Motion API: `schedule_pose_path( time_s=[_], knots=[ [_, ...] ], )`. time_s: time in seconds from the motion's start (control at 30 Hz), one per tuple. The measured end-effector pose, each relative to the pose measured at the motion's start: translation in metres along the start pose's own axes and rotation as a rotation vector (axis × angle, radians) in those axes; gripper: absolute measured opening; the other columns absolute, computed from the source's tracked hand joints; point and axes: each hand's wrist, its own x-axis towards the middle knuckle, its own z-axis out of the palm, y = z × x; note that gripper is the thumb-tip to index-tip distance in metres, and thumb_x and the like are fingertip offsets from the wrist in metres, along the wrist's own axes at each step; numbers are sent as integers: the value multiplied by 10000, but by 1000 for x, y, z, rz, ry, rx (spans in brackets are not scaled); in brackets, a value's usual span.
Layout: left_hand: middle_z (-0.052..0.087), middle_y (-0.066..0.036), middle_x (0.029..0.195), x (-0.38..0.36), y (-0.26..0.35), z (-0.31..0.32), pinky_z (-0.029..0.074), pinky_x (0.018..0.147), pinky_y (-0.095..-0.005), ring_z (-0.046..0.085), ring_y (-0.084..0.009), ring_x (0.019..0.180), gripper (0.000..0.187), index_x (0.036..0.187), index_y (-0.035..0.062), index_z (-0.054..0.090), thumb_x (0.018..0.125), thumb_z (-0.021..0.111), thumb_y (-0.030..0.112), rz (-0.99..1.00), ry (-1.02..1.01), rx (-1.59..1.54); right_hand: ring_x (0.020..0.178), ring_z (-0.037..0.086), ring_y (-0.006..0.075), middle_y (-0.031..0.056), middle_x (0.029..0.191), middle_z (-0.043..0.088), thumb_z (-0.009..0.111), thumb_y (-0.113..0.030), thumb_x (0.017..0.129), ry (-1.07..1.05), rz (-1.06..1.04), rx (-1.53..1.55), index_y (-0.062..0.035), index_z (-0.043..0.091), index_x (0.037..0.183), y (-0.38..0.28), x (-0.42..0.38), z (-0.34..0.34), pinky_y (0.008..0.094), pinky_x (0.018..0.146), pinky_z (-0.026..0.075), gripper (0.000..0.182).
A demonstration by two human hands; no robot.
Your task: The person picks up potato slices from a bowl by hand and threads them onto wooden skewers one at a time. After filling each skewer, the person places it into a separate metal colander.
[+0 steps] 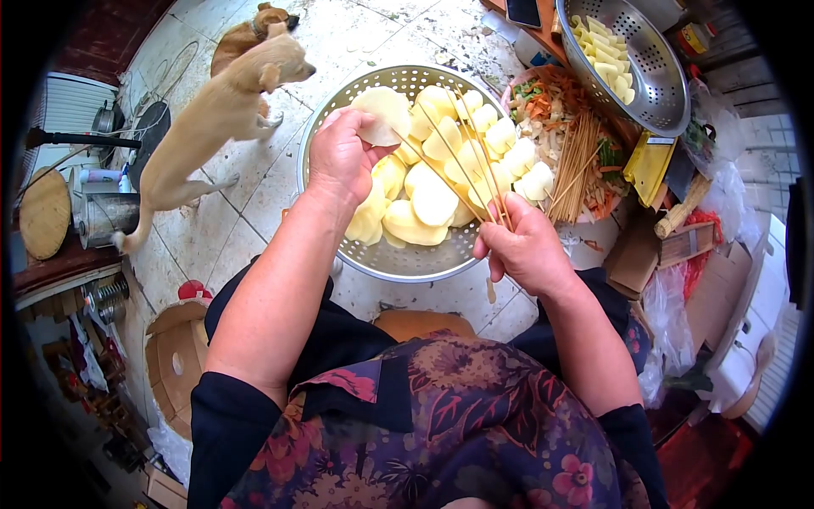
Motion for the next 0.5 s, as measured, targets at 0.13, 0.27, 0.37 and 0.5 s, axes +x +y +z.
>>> schedule_pose_path(
  time_s=[0.13,0.27,0.37,0.5],
  knots=[
    [582,-153,1008,-7,1,6,550,797,-396,625,-256,883,225,1025,-10,506,808,466,37,87,31,78,426,496,89,63,668,603,508,-63,850,18,-1,2,-15,479,896,1,2,0,227,408,414,73],
    [589,-127,961,-14,-4,12,547,797,-375,623,-229,860,188,971,5,524,791,477,37,152,28,192,419,490,89,66,667,604,504,-65,851,12,-8,25,-13,495,917,3,4,-1,227,398,408,85],
    [578,-53,837,-14,-10,10,542,717,-335,591,-165,758,116,898,36,557,797,503,60,202,-66,245,414,483,88,67,667,605,506,-65,849,-7,4,31,-12,502,924,-1,4,-2,226,391,402,92],
    [572,-52,874,-20,-7,16,558,685,-341,594,-167,779,94,898,50,560,817,528,83,134,-70,199,409,471,83,70,667,605,514,-62,844,-4,8,51,-9,506,932,-2,5,-3,224,383,396,103]
  ],
)
